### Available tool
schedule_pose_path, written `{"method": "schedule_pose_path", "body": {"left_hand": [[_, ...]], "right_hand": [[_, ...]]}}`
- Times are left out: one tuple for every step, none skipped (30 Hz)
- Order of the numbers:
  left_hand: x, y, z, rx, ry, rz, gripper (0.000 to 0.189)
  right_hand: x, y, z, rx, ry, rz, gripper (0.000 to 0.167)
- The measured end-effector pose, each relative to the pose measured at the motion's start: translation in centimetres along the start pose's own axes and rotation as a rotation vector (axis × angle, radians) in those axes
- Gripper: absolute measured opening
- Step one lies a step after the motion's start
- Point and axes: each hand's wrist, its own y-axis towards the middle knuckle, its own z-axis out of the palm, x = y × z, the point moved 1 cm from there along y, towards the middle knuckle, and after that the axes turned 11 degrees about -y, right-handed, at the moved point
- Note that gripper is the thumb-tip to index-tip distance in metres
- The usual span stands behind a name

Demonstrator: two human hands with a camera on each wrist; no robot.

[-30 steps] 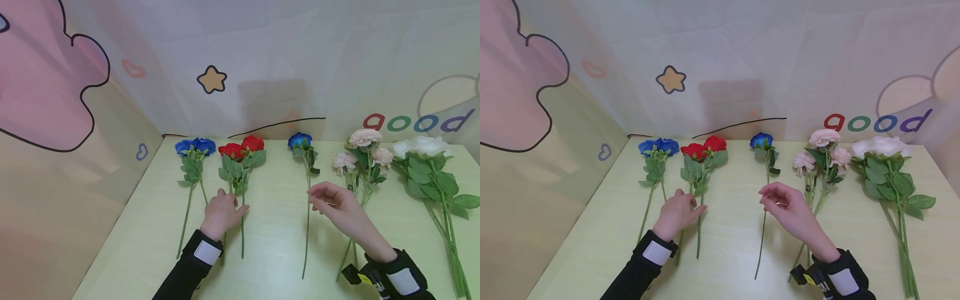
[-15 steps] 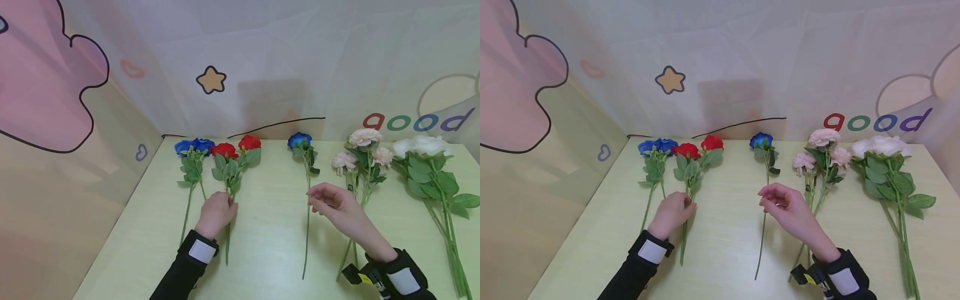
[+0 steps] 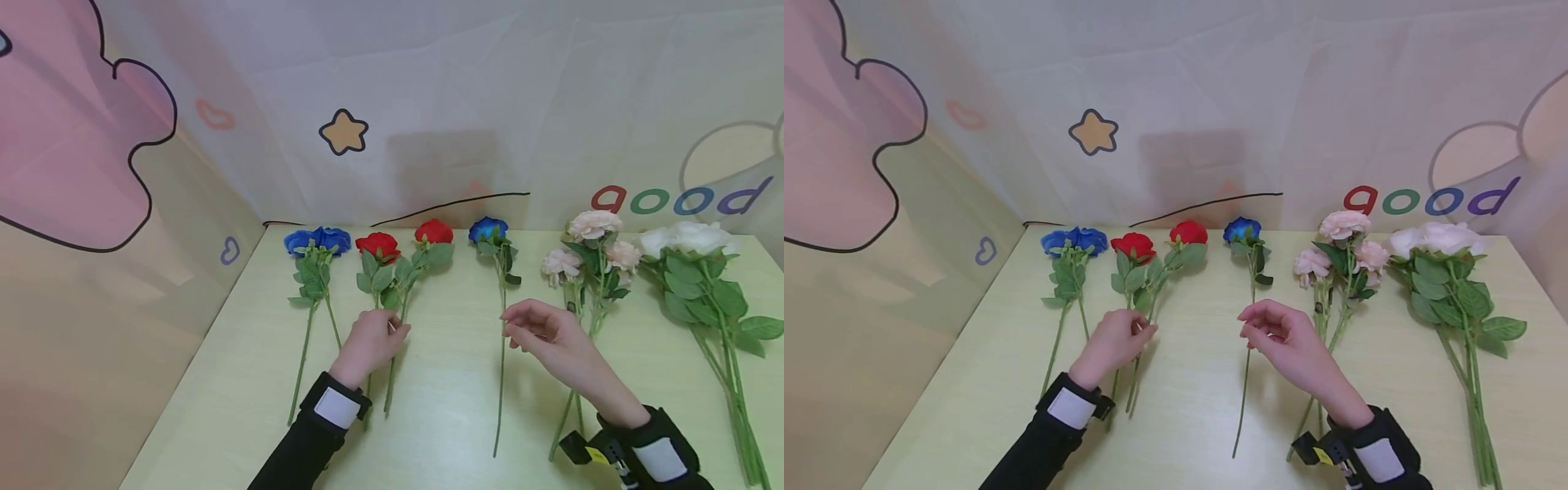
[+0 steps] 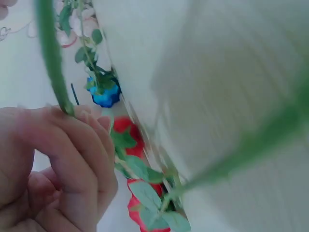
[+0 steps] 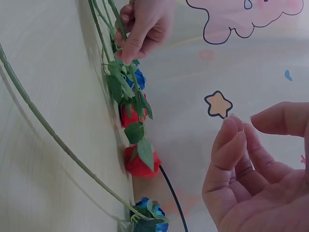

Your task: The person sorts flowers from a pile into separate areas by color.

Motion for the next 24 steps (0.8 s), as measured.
{"method": "schedule_pose_path", "body": {"left_hand": [[-0.2,0.1,0.1,0.008,-0.037,-0.010,0.021],[-0.3,0.1,0.2,0.015,-0.069,-0.019,0.021],[-0.5,0.2,0.2,0.021,-0.101,-0.030,0.022],[-0.7,0.3,0.3,0.023,-0.133,-0.039,0.022],[-0.8,0.4,0.4,0.023,-0.161,-0.045,0.021],[-1.0,0.5,0.5,0.019,-0.181,-0.046,0.021],[-1.1,0.5,0.6,0.013,-0.191,-0.039,0.021],[-1.3,0.6,0.7,0.006,-0.196,-0.029,0.021],[-1.4,0.7,0.9,-0.002,-0.201,-0.023,0.020],[-1.6,0.8,0.9,-0.011,-0.203,-0.015,0.020],[-1.7,0.9,1.0,-0.019,-0.206,-0.009,0.020],[-1.8,1.0,1.1,-0.028,-0.202,-0.002,0.020],[-1.9,1.1,1.1,-0.034,-0.197,-0.001,0.020],[-2.0,1.2,1.2,-0.035,-0.194,-0.012,0.020],[-2.0,1.3,1.3,-0.035,-0.179,-0.023,0.020],[-1.9,1.4,1.4,-0.031,-0.159,-0.037,0.022],[-1.8,1.5,1.6,-0.024,-0.133,-0.052,0.024],[-1.7,1.5,1.7,-0.014,-0.101,-0.068,0.027],[-1.5,1.5,1.9,-0.003,-0.072,-0.086,0.030],[-1.3,1.5,2.1,0.008,-0.044,-0.103,0.034],[-1.1,1.5,2.2,0.015,-0.017,-0.115,0.037],[-1.0,1.5,2.3,0.020,-0.004,-0.124,0.039],[-0.9,1.5,2.4,0.023,0.003,-0.127,0.039],[-0.8,1.5,2.4,0.023,0.002,-0.131,0.039]], "right_hand": [[0.0,0.0,0.0,0.001,0.000,0.000,0.015],[0.0,0.0,0.0,0.003,0.001,0.003,0.015],[0.0,0.0,-0.1,0.006,0.001,0.007,0.016],[0.0,0.0,-0.1,0.007,0.001,0.008,0.016],[0.0,0.0,-0.1,0.007,0.000,0.008,0.016],[0.0,0.0,-0.1,0.009,0.001,0.011,0.016],[0.0,0.0,-0.1,0.009,0.002,0.012,0.016],[0.0,0.0,-0.1,0.009,0.003,0.011,0.015],[0.0,0.0,-0.1,0.008,0.004,0.007,0.015],[0.0,0.0,-0.1,0.005,0.005,0.001,0.015],[0.0,-0.1,-0.1,0.004,0.006,0.000,0.015],[0.0,0.0,-0.1,0.004,0.005,0.000,0.015],[0.0,-0.1,-0.1,0.003,0.005,-0.004,0.015],[0.1,-0.1,-0.1,0.004,0.003,-0.002,0.015],[0.1,-0.1,-0.1,0.003,0.001,0.001,0.015],[0.1,-0.1,-0.2,0.003,-0.002,0.004,0.016],[0.1,-0.1,-0.2,0.004,-0.005,0.007,0.016],[0.1,-0.1,-0.2,0.007,-0.008,0.011,0.016],[0.1,-0.1,-0.2,0.012,-0.009,0.015,0.016],[0.2,-0.1,-0.2,0.016,-0.012,0.018,0.016],[0.2,-0.1,-0.2,0.020,-0.014,0.017,0.016],[0.2,-0.1,-0.2,0.023,-0.016,0.016,0.016],[0.2,-0.1,-0.2,0.026,-0.017,0.015,0.016],[0.2,-0.1,-0.2,0.029,-0.019,0.014,0.016]]}}
